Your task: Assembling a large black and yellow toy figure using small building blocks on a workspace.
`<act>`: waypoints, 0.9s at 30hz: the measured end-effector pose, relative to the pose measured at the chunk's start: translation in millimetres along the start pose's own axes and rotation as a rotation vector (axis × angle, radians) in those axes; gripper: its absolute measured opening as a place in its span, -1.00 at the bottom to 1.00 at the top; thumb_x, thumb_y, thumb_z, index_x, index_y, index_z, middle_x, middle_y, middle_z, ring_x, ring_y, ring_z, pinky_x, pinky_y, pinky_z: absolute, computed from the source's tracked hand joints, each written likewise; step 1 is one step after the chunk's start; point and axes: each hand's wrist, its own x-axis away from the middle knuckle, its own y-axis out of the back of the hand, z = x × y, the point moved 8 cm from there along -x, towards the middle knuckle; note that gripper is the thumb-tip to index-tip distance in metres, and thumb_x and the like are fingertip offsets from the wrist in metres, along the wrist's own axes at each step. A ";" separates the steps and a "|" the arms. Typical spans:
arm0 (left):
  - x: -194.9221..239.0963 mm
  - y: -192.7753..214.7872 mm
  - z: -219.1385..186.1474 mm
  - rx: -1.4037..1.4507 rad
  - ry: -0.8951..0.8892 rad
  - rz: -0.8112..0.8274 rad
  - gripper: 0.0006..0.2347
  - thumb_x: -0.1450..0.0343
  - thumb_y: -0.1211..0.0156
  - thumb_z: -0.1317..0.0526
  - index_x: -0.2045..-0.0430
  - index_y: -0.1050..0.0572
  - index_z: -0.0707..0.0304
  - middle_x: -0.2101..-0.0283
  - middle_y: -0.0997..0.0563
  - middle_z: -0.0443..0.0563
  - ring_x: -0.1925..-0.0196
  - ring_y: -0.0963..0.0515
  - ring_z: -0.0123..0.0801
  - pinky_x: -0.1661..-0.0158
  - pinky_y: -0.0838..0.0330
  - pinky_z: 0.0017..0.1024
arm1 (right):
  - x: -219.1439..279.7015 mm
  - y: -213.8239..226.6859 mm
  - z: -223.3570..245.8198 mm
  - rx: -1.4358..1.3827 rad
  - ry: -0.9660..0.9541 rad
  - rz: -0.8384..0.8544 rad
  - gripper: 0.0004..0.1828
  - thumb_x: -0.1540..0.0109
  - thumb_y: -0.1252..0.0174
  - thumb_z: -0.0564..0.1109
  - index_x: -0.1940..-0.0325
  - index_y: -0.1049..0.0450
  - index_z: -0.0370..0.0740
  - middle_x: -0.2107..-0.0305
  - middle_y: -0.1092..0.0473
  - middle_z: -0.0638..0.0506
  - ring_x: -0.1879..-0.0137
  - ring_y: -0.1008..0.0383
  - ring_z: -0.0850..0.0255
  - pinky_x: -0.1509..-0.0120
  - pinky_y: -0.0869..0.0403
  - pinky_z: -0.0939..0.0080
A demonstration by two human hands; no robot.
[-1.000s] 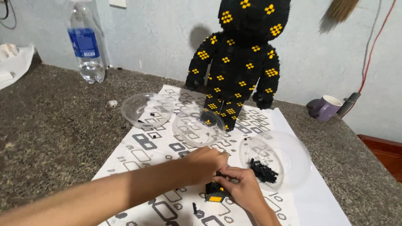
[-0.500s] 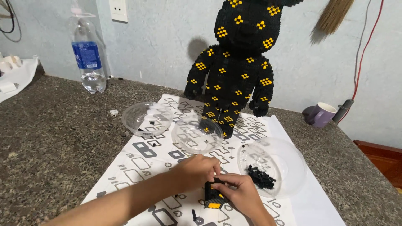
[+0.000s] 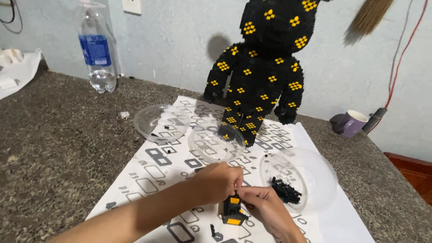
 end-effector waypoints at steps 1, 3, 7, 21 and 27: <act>5.3 8.1 -9.3 0.004 0.003 0.002 -0.89 -0.32 0.04 0.36 0.41 -0.42 0.08 0.45 -0.51 0.03 0.41 -0.46 -0.16 0.48 -0.27 -0.25 | 1.2 -1.3 -0.4 0.002 -0.005 0.001 -0.74 -0.23 -0.07 -0.33 0.20 -0.67 -0.52 0.66 -0.20 -0.04 0.51 0.01 0.26 0.39 0.01 0.35; 15.8 13.9 -21.3 -0.007 0.101 0.141 -0.75 -0.32 0.22 0.52 0.38 -0.40 0.16 0.37 -0.56 -0.03 0.34 -0.50 -0.29 0.42 -0.37 -0.37 | 3.7 -2.5 0.6 0.008 0.001 0.000 -0.79 -0.20 -0.17 -0.29 0.28 -0.69 -0.49 0.63 -0.20 -0.01 0.44 0.00 0.26 0.33 -0.04 0.34; 5.2 12.2 -17.9 0.024 -0.089 0.014 -0.80 -0.27 0.16 0.53 0.48 -0.40 0.20 0.47 -0.60 -0.04 0.47 -0.52 -0.29 0.47 -0.40 -0.39 | 2.2 -1.6 -2.6 -0.042 -0.032 -0.019 -0.78 -0.18 -0.14 -0.36 0.21 -0.67 -0.50 0.50 -0.39 -0.10 0.31 -0.20 0.21 0.18 -0.19 0.28; 2.3 20.6 -21.0 0.006 0.046 0.229 -0.87 -0.24 -0.03 0.46 0.55 -0.48 0.21 0.53 -0.61 -0.07 0.41 -0.49 -0.43 0.45 -0.31 -0.49 | 13.5 -12.3 8.3 -0.089 -0.028 -0.010 -0.77 -0.10 -0.16 -0.42 0.19 -0.60 -0.59 0.23 -0.57 -0.35 0.07 -0.47 0.04 -0.09 -0.38 0.21; 10.4 26.6 -35.0 -0.068 0.055 0.273 -0.90 -0.30 -0.07 0.43 0.43 -0.50 0.25 0.48 -0.62 -0.04 0.42 -0.51 -0.40 0.51 -0.36 -0.47 | 24.5 -19.6 16.3 -0.110 -0.061 -0.027 -0.76 -0.13 -0.12 -0.44 0.17 -0.58 -0.64 0.21 -0.55 -0.43 0.07 -0.47 -0.05 -0.05 -0.37 0.14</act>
